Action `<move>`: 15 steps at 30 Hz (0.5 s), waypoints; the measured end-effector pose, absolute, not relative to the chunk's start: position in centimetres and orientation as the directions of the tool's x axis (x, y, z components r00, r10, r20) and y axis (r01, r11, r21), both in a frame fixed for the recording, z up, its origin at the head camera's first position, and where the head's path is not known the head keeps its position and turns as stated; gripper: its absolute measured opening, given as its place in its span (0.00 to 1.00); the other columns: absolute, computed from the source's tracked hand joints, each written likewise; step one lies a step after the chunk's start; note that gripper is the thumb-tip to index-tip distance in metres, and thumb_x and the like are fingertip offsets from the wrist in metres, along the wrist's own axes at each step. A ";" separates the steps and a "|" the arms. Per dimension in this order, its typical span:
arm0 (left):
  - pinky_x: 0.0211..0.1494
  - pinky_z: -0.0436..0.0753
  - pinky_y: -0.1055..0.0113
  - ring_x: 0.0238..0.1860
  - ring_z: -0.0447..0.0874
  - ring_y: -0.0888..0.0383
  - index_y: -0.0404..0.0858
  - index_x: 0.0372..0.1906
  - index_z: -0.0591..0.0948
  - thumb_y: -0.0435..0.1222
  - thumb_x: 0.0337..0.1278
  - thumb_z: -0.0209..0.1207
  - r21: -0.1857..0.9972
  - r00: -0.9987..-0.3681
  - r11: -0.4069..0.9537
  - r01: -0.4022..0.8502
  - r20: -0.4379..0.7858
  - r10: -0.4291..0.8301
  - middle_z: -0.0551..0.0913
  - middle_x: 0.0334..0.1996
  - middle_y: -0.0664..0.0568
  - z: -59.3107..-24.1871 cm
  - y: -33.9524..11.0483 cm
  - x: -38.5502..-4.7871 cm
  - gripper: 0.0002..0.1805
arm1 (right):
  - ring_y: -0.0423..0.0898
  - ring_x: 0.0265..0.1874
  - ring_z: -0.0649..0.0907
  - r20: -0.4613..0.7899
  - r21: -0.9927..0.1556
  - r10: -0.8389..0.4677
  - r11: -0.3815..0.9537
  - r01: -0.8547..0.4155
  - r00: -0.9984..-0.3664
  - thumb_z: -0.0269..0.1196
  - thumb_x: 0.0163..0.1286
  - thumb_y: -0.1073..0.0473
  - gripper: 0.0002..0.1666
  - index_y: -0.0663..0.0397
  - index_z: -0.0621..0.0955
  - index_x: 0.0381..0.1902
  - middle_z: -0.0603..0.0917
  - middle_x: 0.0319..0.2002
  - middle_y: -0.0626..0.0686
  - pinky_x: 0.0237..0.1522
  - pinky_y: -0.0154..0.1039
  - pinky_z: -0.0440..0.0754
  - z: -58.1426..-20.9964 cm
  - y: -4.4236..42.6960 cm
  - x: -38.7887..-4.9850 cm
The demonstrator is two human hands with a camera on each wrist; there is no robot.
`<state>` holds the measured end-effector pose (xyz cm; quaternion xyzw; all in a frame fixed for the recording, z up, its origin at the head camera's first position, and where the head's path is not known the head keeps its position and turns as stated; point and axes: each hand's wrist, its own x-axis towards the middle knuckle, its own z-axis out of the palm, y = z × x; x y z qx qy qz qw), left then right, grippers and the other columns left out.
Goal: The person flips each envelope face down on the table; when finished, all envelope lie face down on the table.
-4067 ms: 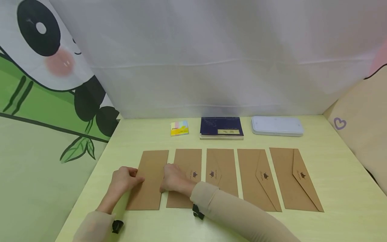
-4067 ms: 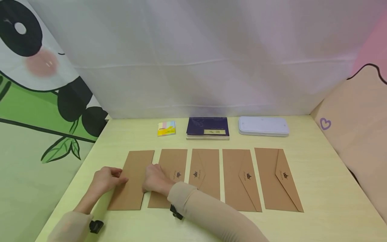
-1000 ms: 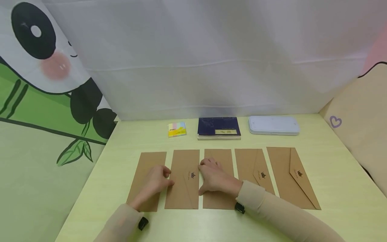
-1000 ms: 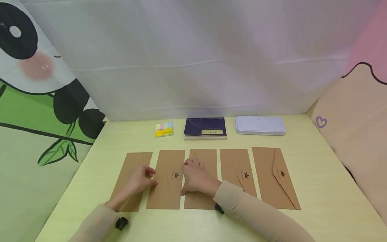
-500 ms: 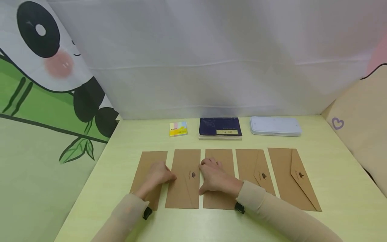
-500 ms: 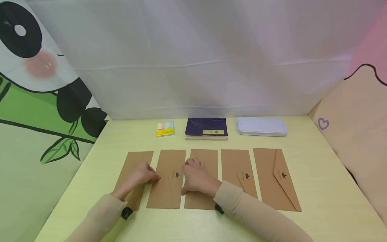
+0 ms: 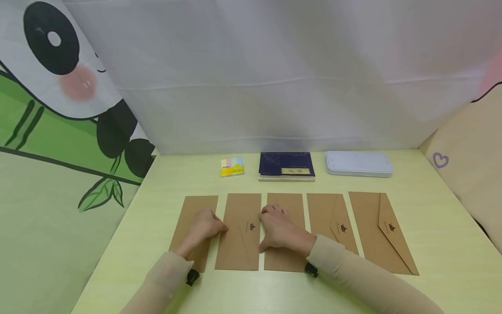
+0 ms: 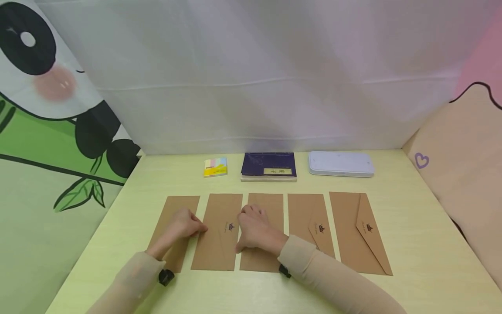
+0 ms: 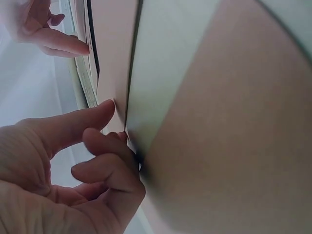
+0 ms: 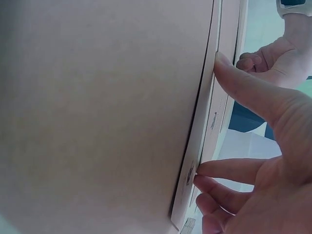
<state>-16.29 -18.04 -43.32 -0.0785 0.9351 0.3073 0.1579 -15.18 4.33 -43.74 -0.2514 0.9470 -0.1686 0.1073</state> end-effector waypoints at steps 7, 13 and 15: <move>0.17 0.60 0.71 0.14 0.63 0.62 0.36 0.12 0.81 0.34 0.40 0.71 0.573 -0.946 0.788 -0.225 -0.323 -0.036 0.68 0.09 0.58 -43.3 -18.2 -16.3 0.13 | 0.52 0.53 0.66 -0.108 -0.375 -0.515 0.813 -0.445 -0.850 0.82 0.30 0.43 0.46 0.60 0.80 0.47 0.74 0.53 0.53 0.49 0.49 0.61 -43.8 4.4 -15.2; 0.20 0.61 0.71 0.17 0.65 0.62 0.35 0.13 0.81 0.33 0.41 0.70 0.625 -0.952 0.756 -0.195 -0.306 0.007 0.70 0.10 0.57 -43.2 -19.0 -16.6 0.12 | 0.53 0.53 0.67 -0.092 -0.375 -0.526 0.805 -0.460 -0.845 0.82 0.30 0.42 0.45 0.59 0.80 0.46 0.74 0.52 0.53 0.49 0.49 0.62 -43.9 4.5 -15.2; 0.22 0.66 0.70 0.18 0.69 0.62 0.34 0.16 0.82 0.33 0.42 0.70 0.641 -0.950 0.742 -0.199 -0.313 0.016 0.75 0.12 0.56 -43.1 -19.2 -16.6 0.10 | 0.53 0.53 0.66 -0.089 -0.371 -0.525 0.806 -0.461 -0.846 0.82 0.30 0.42 0.46 0.59 0.80 0.46 0.74 0.52 0.53 0.49 0.49 0.62 -44.0 4.5 -15.2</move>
